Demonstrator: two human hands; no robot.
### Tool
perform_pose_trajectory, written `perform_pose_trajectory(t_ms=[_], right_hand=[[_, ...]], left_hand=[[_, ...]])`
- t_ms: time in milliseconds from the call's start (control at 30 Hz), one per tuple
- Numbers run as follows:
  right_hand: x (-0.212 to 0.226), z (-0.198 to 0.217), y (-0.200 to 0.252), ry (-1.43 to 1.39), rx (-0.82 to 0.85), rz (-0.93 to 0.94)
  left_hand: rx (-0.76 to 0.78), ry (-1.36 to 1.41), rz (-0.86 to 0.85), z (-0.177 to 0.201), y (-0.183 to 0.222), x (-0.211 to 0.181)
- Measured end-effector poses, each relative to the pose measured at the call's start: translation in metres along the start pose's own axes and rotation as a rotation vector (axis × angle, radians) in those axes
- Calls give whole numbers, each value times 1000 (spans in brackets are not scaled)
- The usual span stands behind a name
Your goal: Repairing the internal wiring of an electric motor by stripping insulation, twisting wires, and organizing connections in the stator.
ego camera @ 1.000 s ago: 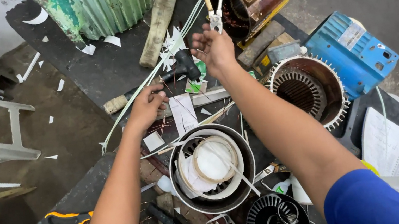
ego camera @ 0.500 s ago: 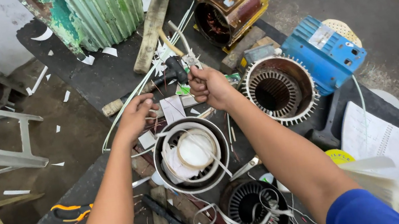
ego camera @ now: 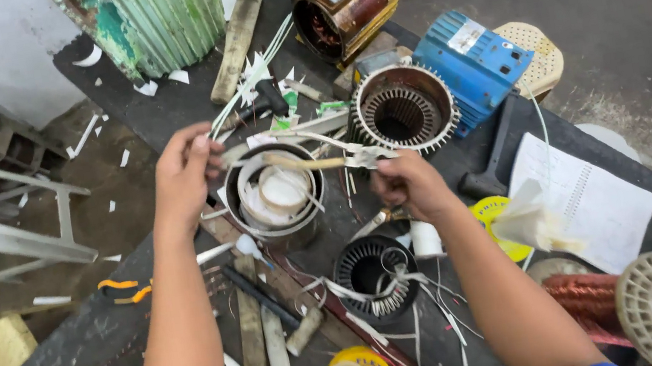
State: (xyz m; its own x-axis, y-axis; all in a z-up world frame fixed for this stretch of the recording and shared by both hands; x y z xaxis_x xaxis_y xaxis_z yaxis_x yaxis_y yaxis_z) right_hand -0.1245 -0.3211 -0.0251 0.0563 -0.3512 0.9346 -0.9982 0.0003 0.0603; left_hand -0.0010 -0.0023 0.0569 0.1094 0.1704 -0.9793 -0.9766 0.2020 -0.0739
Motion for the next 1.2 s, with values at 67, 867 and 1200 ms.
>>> perform_pose_trajectory(t_ms=[67,867,1200], right_hand=[[9,17,30,-57,-69,21],[-64,-46,430,31,402,-356],[-93,-38,510,-49,446,-408]], left_hand=[[135,-39,3,-28,15,-27],[-167,49,230,-221,546,-23],[-561,-120,509,-145,713,56]])
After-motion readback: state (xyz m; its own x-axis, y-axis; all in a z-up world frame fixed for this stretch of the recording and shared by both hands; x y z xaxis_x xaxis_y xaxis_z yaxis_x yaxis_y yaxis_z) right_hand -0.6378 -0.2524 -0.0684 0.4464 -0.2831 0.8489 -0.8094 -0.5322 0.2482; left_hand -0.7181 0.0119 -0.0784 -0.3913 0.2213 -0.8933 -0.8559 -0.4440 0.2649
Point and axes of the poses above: each hand's wrist, its own y-axis away from the middle knuckle, its own z-axis out of the back of the hand, x = y × z, the point moved 5 cm from there along -y, towards the middle knuckle, and after that the axes turned 1 degree about -y, right-handed, at the moved point
